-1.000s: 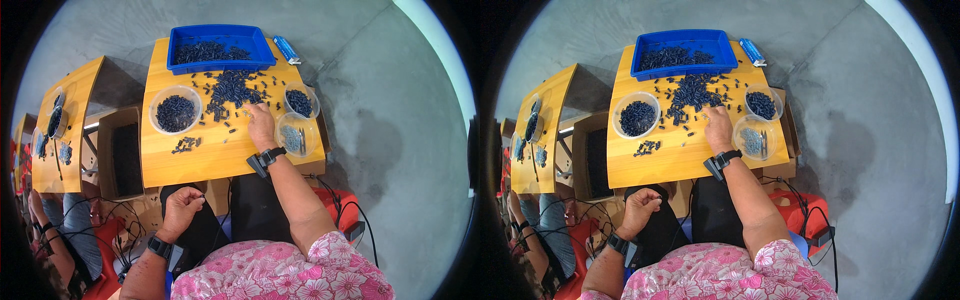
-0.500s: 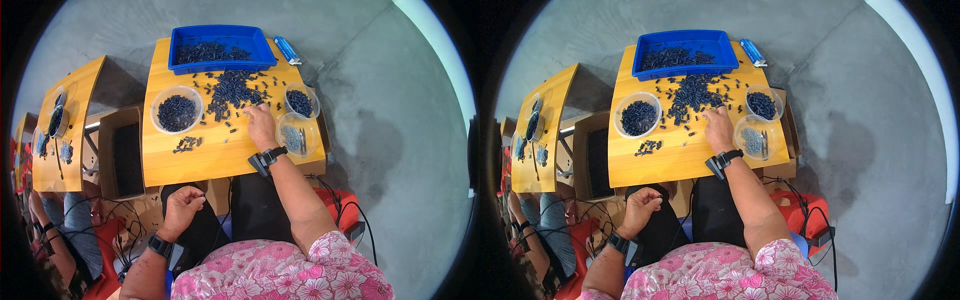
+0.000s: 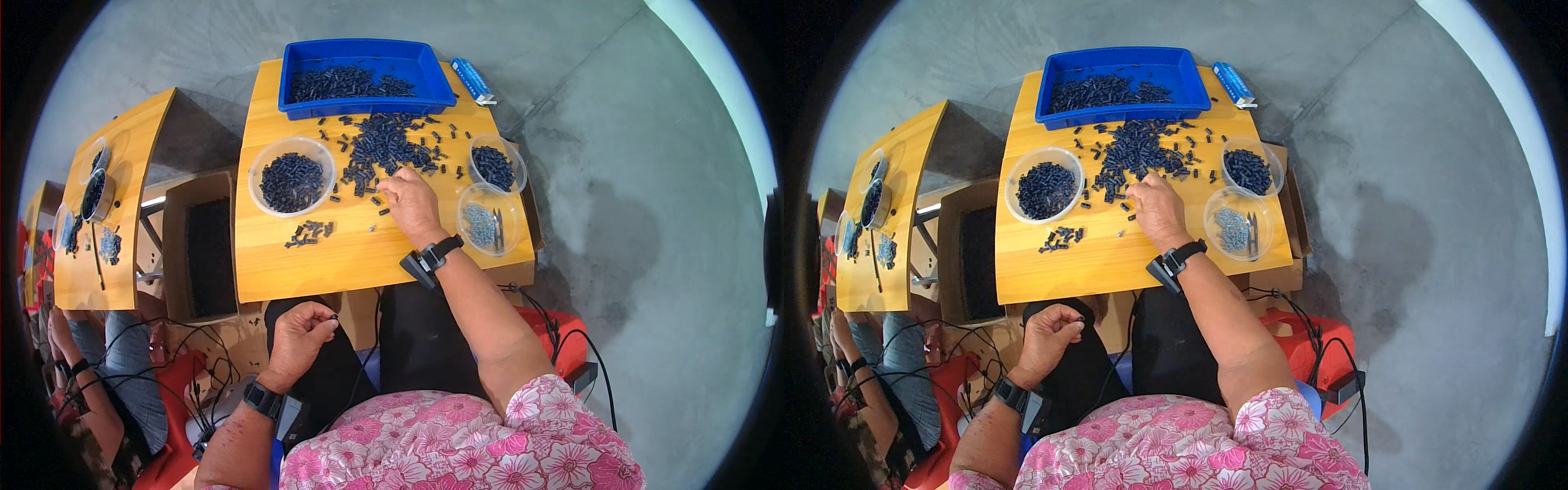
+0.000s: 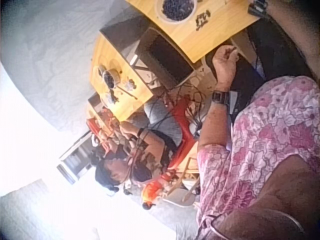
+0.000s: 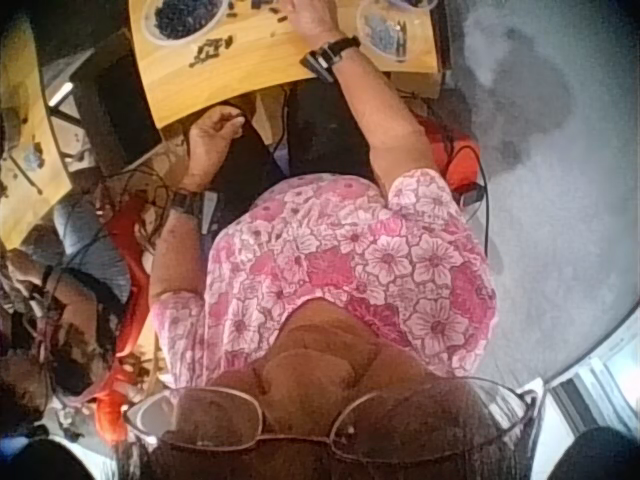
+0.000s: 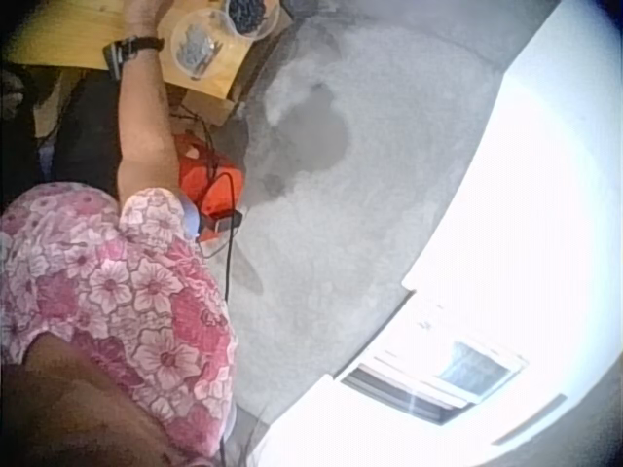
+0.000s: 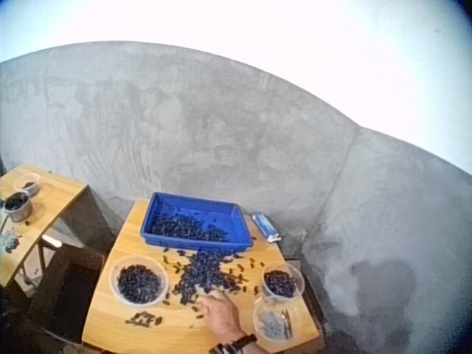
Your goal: Assemble small black plastic components by hand.
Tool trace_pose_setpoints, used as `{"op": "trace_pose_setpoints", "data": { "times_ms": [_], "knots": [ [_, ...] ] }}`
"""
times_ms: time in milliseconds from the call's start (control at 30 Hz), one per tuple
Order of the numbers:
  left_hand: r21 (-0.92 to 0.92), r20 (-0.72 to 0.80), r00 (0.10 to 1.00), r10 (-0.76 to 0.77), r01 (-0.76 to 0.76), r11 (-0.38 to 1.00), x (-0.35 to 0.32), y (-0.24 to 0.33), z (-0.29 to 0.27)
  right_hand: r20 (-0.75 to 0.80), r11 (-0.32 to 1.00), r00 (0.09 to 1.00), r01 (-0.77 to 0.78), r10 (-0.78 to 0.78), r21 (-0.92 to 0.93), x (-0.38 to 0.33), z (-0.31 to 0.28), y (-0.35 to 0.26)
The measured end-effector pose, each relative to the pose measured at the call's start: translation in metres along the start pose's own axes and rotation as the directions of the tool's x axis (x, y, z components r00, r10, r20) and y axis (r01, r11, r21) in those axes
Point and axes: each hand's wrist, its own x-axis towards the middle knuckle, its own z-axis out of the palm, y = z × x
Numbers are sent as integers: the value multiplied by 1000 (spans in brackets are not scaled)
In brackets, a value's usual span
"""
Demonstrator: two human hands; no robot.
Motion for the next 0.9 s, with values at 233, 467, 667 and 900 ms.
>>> {"op": "trace_pose_setpoints", "data": {
  "times_ms": [233,467,667,900],
  "knots": [
    [11,-3,1000,-8,8,1000,0,1,1,40,996,999,32,-29,-83,0,1,0],
    [13,11,1000,14,-14,1000,0,-2,0,104,961,992,90,-65,-262,-1,2,-2],
    [57,35,999,-9,7,998,1,-3,0,202,903,976,162,-86,-398,-2,-3,-5],
    [54,48,998,45,-48,997,0,-7,2,233,894,969,173,-79,-414,-14,-10,-7]
  ]
}}
